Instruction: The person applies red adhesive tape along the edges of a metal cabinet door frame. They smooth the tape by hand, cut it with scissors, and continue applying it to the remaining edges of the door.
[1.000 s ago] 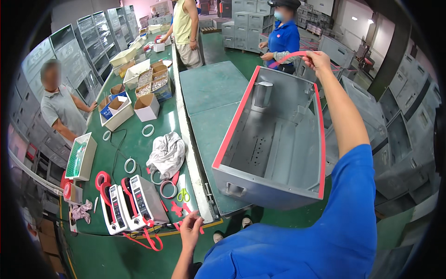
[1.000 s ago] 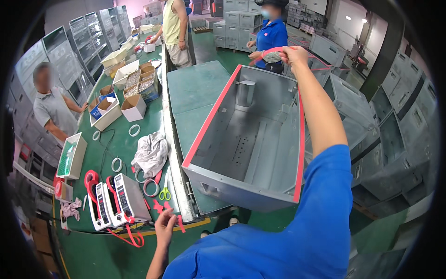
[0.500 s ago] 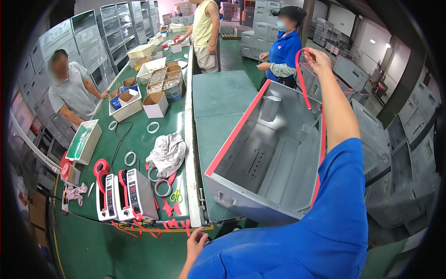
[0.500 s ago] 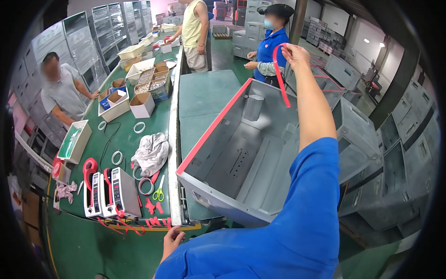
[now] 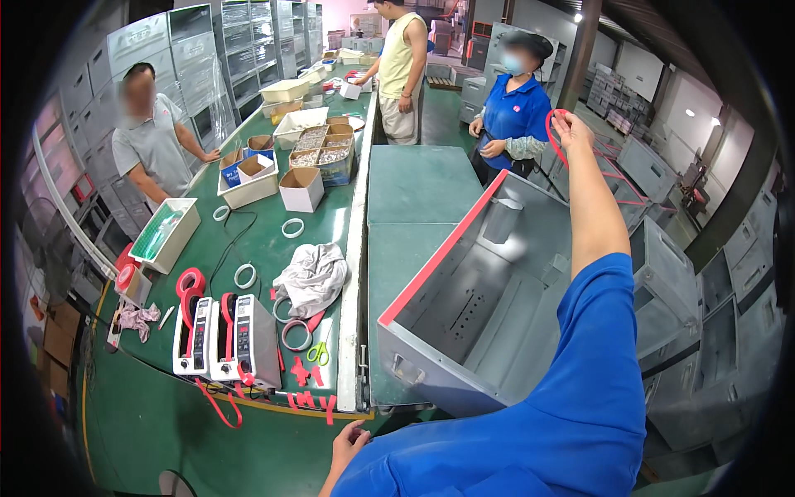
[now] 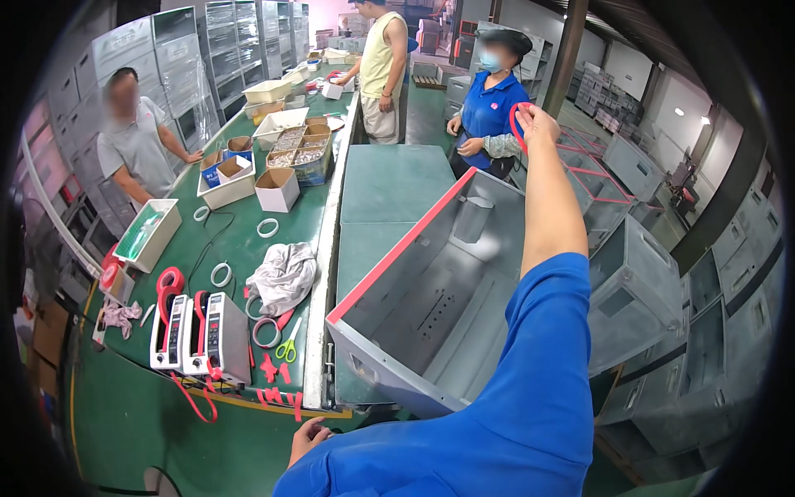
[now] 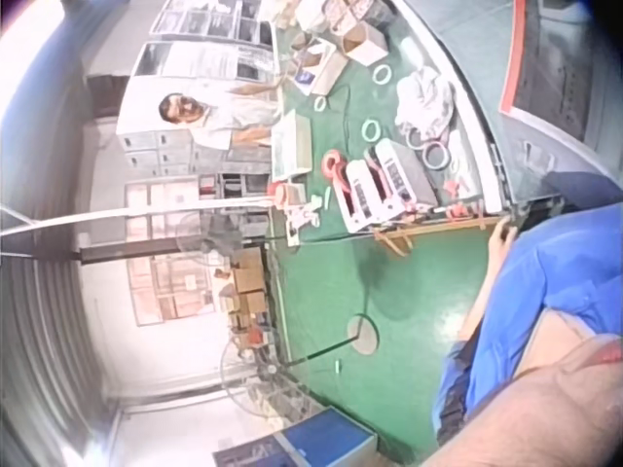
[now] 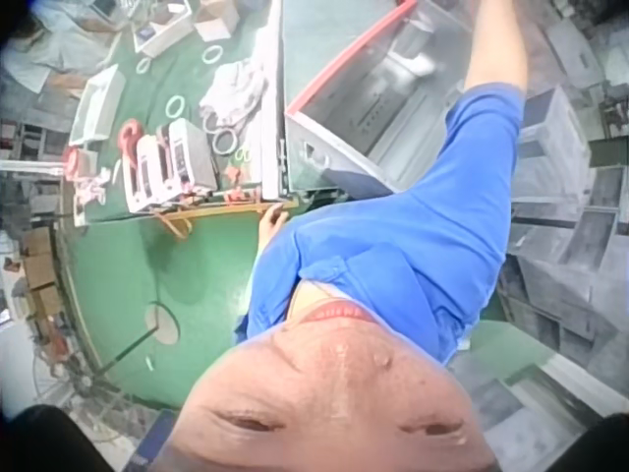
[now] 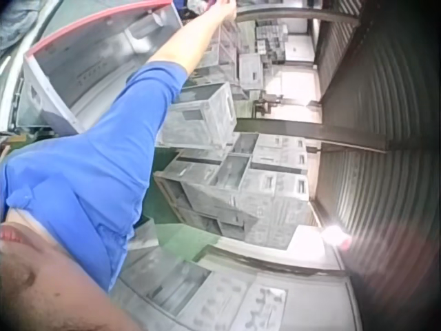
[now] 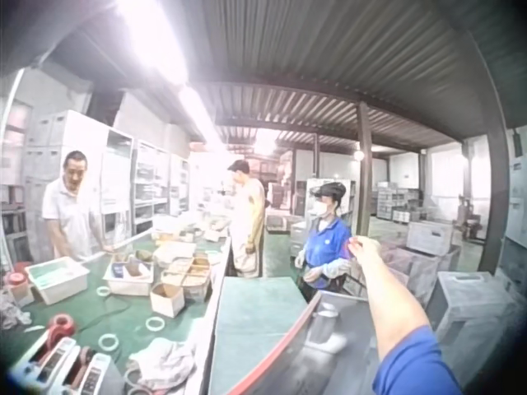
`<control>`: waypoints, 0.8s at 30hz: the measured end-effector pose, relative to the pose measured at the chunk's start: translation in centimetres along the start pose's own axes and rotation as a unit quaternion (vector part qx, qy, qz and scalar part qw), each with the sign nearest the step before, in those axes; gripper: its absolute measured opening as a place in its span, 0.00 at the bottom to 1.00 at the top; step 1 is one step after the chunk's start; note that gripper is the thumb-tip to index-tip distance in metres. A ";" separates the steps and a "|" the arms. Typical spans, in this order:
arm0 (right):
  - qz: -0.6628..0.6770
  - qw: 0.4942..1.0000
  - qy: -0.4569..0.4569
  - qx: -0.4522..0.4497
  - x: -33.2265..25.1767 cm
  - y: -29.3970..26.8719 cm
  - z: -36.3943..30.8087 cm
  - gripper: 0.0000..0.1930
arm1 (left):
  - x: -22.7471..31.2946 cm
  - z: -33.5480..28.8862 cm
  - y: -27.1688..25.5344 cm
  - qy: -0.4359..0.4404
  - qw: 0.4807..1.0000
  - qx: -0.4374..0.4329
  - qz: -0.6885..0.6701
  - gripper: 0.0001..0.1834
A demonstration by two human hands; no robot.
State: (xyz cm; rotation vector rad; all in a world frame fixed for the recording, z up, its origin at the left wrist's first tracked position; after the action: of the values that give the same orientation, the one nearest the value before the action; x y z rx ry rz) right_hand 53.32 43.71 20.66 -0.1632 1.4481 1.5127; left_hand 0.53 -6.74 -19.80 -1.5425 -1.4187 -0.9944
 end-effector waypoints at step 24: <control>-0.073 0.996 0.043 -0.007 5.0 -2.5 2.3 0.07 | -5.4 0.8 -0.7 -0.015 0.999 0.048 0.006 0.16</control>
State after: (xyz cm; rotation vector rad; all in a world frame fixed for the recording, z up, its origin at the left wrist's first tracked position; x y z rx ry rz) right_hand 53.78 47.78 16.22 -0.3392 1.4612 1.4106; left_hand -0.51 -7.98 -25.02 -1.5000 -1.4555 -0.8868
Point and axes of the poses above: each hand's wrist, its own z-axis towards the middle knuckle, its own y-axis out of the palm, x = y × z, the point moved 7 cm from there along z, towards the middle knuckle, and after that the axes turned 10 degrees about -x, right-handed, at the moved point
